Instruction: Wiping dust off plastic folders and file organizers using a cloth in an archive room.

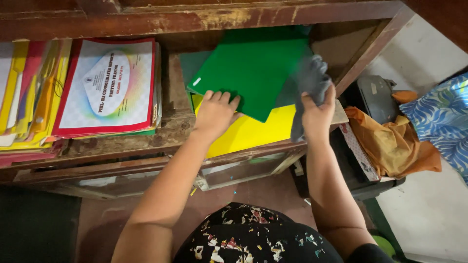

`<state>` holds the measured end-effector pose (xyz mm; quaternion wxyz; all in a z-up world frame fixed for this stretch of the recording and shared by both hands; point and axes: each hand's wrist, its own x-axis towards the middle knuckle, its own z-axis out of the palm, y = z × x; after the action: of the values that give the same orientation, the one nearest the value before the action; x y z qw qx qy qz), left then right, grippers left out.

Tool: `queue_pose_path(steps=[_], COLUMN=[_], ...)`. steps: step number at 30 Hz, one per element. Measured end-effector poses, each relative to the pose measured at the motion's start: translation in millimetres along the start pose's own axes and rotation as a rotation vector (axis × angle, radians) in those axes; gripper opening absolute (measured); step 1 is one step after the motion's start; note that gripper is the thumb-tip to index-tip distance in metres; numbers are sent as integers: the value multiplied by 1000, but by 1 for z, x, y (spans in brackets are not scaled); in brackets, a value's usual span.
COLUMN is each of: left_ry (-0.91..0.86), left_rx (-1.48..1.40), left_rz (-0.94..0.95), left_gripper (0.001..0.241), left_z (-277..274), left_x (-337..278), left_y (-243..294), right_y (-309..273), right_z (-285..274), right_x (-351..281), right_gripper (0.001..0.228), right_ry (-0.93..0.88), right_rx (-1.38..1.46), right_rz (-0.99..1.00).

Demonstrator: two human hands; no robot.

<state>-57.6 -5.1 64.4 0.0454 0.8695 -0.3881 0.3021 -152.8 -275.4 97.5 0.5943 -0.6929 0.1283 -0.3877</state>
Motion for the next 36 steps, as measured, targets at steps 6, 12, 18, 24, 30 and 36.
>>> queue_pose_path(steps=[6, 12, 18, 24, 30, 36], left_ry=[-52, -296, -324, -330, -374, -332], left_rx=[-120, -264, -180, -159, -146, -118], left_rz=[-79, -319, -292, -255, -194, -193], left_gripper=[51, 68, 75, 77, 75, 77], left_z=[-21, -29, -25, -26, -44, -35], left_x=[30, 43, 47, 51, 48, 42], left_y=[31, 49, 49, 48, 52, 57], right_y=[-2, 4, 13, 8, 17, 24], right_z=[-6, -12, -14, -14, -11, -12], right_x=[0, -11, -19, -24, -25, -32], right_gripper=[45, 48, 42, 44, 64, 68], right_ry=[8, 19, 8, -87, -197, -202], right_rx=[-8, -42, -61, -147, -468, -615], right_rz=[-11, 53, 86, 58, -339, -398])
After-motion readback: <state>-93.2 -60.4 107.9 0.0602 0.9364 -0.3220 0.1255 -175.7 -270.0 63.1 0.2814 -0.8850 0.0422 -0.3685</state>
